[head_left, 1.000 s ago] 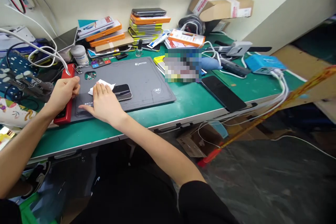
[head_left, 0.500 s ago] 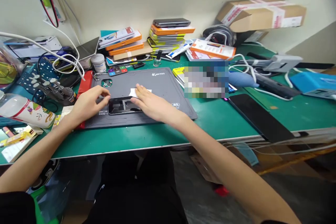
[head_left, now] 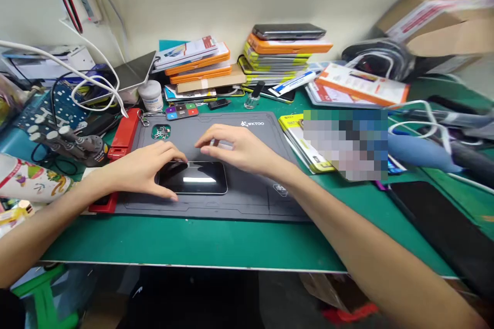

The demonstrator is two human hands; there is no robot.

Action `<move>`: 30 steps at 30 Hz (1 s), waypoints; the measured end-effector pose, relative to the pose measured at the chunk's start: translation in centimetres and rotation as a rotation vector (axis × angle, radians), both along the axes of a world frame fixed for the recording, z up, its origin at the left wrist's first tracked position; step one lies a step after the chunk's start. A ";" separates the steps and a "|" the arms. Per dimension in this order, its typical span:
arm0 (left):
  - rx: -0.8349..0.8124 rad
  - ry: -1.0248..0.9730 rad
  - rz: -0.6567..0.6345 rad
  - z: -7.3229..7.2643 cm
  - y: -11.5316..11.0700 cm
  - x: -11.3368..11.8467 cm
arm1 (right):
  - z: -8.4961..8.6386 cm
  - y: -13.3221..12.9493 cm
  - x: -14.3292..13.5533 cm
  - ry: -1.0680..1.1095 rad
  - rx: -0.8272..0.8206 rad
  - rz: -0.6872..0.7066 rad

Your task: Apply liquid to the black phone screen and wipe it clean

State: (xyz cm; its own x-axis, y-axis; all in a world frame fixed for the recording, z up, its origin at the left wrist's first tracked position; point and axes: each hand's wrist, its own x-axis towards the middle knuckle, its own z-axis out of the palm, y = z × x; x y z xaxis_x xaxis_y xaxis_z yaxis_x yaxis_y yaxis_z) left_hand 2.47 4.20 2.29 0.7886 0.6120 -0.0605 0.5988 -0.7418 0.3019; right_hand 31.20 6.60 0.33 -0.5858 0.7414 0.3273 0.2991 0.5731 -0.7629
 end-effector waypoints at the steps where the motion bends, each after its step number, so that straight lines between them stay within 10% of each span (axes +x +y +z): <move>1: 0.000 -0.015 -0.010 -0.2 0.1 -0.1 | -0.1 -0.3 0.3 0.012 -0.014 0.012; 23: 0.124 -0.091 0.012 -2.0 -1.0 -0.4 | -0.4 -0.5 3.0 -0.458 -0.082 0.253; 30: 0.273 -0.049 -0.037 -1.6 -1.4 -0.8 | 1.9 -1.3 3.1 -0.499 -0.141 0.242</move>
State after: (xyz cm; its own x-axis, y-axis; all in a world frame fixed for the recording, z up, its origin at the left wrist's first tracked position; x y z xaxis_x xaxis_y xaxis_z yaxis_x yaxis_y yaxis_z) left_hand 1.64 2.76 0.70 0.8084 0.5715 0.1413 0.5599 -0.8205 0.1154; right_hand 34.29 5.32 2.23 -0.8023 0.5837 -0.1249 0.5160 0.5731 -0.6367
